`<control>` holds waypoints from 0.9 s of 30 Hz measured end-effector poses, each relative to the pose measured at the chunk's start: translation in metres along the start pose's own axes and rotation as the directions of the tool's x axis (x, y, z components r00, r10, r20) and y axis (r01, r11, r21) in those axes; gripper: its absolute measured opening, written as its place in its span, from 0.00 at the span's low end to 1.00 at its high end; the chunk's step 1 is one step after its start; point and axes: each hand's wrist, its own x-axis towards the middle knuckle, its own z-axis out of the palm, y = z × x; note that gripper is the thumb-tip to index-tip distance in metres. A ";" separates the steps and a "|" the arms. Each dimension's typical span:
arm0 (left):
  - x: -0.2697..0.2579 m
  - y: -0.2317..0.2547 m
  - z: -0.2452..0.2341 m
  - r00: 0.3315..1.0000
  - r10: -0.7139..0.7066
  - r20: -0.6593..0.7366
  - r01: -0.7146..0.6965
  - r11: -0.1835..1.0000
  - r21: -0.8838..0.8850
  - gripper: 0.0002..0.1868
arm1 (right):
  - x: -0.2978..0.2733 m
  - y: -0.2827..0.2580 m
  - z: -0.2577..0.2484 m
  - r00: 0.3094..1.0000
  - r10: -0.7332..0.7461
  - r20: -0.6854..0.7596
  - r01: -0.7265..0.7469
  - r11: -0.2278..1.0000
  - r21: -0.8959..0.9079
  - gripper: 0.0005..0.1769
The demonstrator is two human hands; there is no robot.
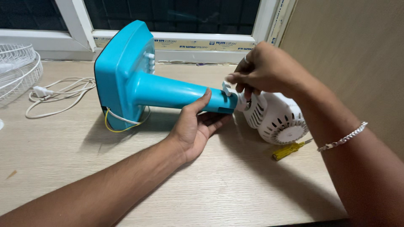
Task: The person attaches the motor housing to the fan stand using a white plastic bracket and a screw. They align the parts, insert the screw, and tighten it with a screwdriver.
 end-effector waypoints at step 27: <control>-0.092 0.011 0.000 0.979 0.121 -0.165 -0.061 0.943 0.329 0.20 | -0.069 -0.041 0.055 0.982 0.104 -0.160 -0.012 0.871 0.492 0.37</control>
